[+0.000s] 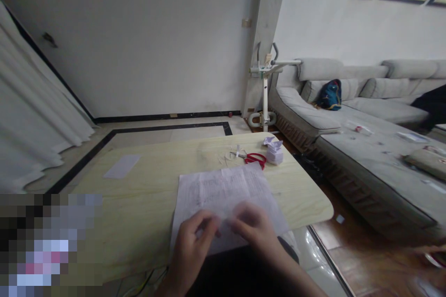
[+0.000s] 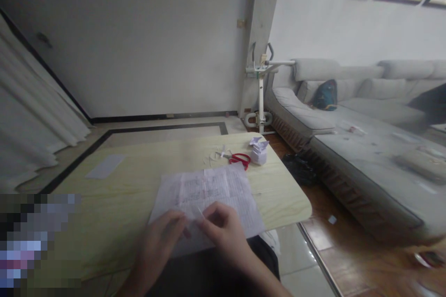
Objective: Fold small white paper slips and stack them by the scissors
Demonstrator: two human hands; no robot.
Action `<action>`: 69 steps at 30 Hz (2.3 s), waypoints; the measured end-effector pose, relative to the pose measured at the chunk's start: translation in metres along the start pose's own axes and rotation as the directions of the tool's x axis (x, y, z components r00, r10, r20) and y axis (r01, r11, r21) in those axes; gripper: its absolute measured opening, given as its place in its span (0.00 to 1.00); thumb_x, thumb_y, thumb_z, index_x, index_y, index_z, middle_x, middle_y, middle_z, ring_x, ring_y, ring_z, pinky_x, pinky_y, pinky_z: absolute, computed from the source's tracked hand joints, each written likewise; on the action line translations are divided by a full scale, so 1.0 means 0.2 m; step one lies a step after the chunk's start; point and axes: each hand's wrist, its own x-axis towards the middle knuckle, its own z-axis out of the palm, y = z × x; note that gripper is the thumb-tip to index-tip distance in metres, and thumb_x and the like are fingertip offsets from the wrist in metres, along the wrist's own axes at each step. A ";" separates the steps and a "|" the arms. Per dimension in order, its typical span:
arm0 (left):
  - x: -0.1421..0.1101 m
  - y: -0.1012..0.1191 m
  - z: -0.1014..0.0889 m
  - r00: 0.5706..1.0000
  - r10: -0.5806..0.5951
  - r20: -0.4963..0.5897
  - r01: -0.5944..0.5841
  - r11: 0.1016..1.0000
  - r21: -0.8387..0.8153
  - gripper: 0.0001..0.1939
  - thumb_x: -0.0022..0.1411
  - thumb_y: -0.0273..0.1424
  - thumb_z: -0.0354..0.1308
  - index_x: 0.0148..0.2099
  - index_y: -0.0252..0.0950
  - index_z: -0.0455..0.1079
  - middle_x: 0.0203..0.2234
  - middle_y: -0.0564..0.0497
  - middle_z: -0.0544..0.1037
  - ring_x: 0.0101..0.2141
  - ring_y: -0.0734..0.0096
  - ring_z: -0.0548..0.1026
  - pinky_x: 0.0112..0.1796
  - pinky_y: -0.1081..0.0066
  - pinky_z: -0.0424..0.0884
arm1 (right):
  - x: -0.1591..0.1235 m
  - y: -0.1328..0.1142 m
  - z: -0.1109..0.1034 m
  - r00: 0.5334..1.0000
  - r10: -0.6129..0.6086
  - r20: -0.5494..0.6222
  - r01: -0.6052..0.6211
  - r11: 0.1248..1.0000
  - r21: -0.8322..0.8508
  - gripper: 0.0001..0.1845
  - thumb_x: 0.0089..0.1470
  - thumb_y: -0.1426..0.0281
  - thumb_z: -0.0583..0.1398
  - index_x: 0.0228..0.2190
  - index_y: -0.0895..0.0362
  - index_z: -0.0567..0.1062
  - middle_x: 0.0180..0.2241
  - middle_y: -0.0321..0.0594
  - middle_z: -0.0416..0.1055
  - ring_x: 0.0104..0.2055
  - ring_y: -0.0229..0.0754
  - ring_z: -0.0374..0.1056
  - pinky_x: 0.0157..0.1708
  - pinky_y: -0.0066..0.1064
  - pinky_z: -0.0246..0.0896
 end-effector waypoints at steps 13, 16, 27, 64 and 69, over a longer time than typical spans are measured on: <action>-0.02 -0.01 0.04 0.983 -0.126 0.135 0.136 0.988 -0.073 0.11 0.64 0.39 0.55 0.34 0.37 0.70 0.24 0.53 0.77 0.27 0.67 0.78 0.29 0.73 0.73 | -0.02 -0.02 -0.02 0.988 -0.145 -0.049 0.136 0.979 -0.154 0.18 0.54 0.60 0.63 0.20 0.56 0.67 0.20 0.31 0.62 0.25 0.38 0.60 0.27 0.29 0.56; -0.02 -0.02 0.05 0.980 -0.109 0.165 0.116 0.993 -0.029 0.12 0.66 0.37 0.54 0.32 0.37 0.69 0.24 0.52 0.78 0.28 0.67 0.78 0.30 0.72 0.72 | -0.01 -0.04 -0.02 0.995 -0.092 0.031 0.095 0.991 -0.093 0.15 0.54 0.60 0.63 0.23 0.56 0.70 0.22 0.33 0.66 0.26 0.39 0.64 0.28 0.29 0.59; -0.02 0.00 0.01 0.982 0.133 0.137 -0.153 0.977 0.150 0.12 0.66 0.31 0.52 0.29 0.37 0.70 0.23 0.54 0.75 0.26 0.70 0.73 0.29 0.75 0.68 | -0.03 -0.05 -0.02 0.977 -0.215 -0.003 0.209 0.949 -0.238 0.10 0.54 0.66 0.62 0.23 0.57 0.71 0.23 0.34 0.66 0.29 0.39 0.62 0.31 0.31 0.58; -0.05 -0.02 0.08 0.934 -0.204 0.293 0.272 0.938 -0.215 0.14 0.64 0.43 0.54 0.33 0.38 0.69 0.25 0.53 0.74 0.27 0.68 0.74 0.30 0.73 0.70 | -0.02 -0.02 -0.01 0.992 -0.125 0.009 0.124 0.977 -0.174 0.24 0.56 0.51 0.58 0.19 0.55 0.63 0.20 0.31 0.56 0.25 0.37 0.55 0.25 0.27 0.53; -0.06 -0.03 0.10 0.919 -0.245 0.308 0.311 0.932 -0.187 0.14 0.63 0.43 0.55 0.32 0.39 0.66 0.24 0.54 0.74 0.26 0.69 0.74 0.30 0.73 0.71 | -0.03 -0.02 -0.01 0.993 -0.085 -0.087 0.078 0.994 -0.078 0.26 0.52 0.49 0.60 0.17 0.54 0.60 0.19 0.31 0.54 0.23 0.36 0.53 0.21 0.27 0.51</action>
